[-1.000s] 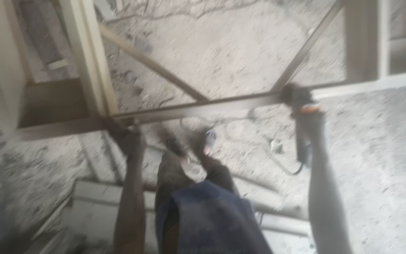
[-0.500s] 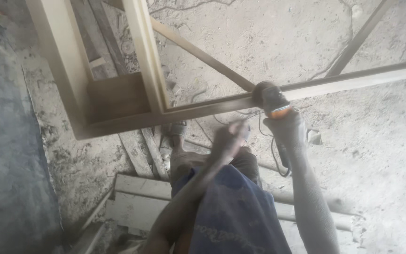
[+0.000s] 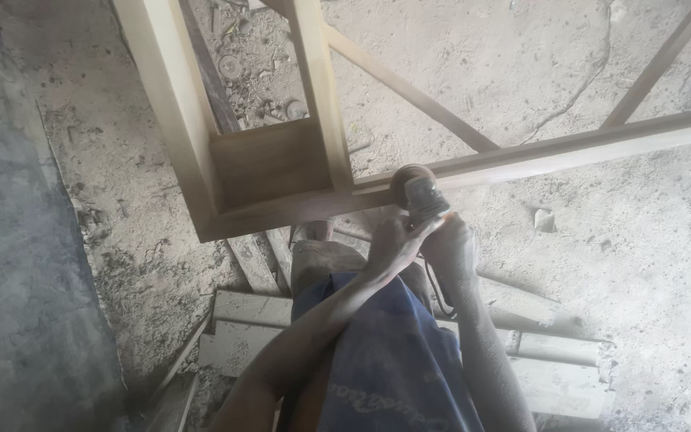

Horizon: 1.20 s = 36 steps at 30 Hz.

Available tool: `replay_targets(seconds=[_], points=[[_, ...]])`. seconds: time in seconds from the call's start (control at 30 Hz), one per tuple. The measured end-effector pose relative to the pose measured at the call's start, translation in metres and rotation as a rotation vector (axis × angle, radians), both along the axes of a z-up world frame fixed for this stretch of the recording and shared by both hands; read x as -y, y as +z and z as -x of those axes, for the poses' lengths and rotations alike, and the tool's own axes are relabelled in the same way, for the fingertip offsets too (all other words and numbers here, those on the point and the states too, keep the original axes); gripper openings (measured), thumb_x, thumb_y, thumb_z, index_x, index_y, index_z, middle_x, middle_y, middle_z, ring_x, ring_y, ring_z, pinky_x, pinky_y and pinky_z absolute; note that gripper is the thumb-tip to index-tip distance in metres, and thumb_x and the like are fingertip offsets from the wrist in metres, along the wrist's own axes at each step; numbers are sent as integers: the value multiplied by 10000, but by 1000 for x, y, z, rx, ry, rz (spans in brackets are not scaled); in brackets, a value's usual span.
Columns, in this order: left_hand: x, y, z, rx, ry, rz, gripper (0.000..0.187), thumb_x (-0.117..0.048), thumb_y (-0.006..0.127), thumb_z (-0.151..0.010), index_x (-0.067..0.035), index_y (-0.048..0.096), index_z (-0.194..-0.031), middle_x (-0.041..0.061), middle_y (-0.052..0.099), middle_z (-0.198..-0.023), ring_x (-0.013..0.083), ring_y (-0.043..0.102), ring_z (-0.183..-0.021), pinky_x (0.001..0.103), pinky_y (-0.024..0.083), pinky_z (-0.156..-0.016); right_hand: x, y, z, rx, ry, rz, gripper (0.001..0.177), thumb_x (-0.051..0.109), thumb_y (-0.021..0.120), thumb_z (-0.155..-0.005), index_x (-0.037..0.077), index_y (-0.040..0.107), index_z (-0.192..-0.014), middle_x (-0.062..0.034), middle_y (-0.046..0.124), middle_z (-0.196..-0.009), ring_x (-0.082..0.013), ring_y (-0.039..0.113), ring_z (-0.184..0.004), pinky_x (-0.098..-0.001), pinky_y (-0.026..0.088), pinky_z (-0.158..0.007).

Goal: The person uses an angle grinder with a sanding disc to smooth the surfaces of a wooden frame. They move the tool along the edges and flat panels of the frame, generating dust as they work.

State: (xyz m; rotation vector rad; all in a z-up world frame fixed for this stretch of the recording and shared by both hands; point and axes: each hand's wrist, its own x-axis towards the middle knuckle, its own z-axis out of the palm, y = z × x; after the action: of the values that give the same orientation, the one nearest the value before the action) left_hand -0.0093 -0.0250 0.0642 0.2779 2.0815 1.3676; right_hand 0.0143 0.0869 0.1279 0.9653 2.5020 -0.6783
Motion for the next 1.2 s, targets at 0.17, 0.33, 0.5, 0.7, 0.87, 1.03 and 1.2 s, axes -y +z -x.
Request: replay_targets(seconds=[0.17,0.33,0.5,0.7,0.87,1.03,1.2], points=[[43,3,-3,-167,21,-110,475,-508,632,-983,-61,755,-879,14,603,-543,131,538,-386,295,419,-366,38,7,7,-8,-14,-33,309,256,730,-841,-33,666,-927,-197,710,-705,-329,747,-661,-436,589,-591],[68,9,-7,-128,81,-41,452,-486,662,-977,-52,748,-886,41,649,-566,132,608,-433,297,492,-404,65,39,12,51,1,124,368,343,792,-778,-2,715,-879,-191,723,-721,-321,758,-702,-440,592,-622],[99,10,-11,101,91,127,529,-481,712,-969,-25,738,-702,58,662,-546,148,604,-447,342,472,-438,86,28,14,49,80,169,507,479,784,-762,33,679,-980,-140,745,-789,-287,781,-675,-411,636,-615],[104,21,-6,118,182,-19,472,-460,726,-937,-19,776,-777,36,705,-590,137,675,-517,279,404,-887,78,8,6,-67,159,49,655,484,875,-734,-48,612,-1010,-215,735,-790,-355,737,-732,-465,598,-671],[54,37,7,341,154,73,475,-509,754,-855,-34,770,-861,43,745,-671,126,707,-551,308,588,-555,39,10,4,71,73,78,531,462,807,-773,-5,648,-970,-157,747,-795,-283,773,-711,-417,627,-660],[4,46,1,228,190,-207,636,-577,718,-887,10,582,-1092,91,717,-652,153,713,-542,297,579,-497,-11,14,-5,82,26,42,506,468,783,-823,-7,656,-943,-141,733,-730,-263,771,-655,-397,628,-595],[-39,28,-11,124,49,-64,638,-611,691,-896,-10,720,-686,68,663,-525,147,656,-466,289,522,-478,-50,14,-16,-81,62,-91,525,439,865,-770,-39,676,-878,-180,718,-680,-271,713,-622,-384,556,-546]])
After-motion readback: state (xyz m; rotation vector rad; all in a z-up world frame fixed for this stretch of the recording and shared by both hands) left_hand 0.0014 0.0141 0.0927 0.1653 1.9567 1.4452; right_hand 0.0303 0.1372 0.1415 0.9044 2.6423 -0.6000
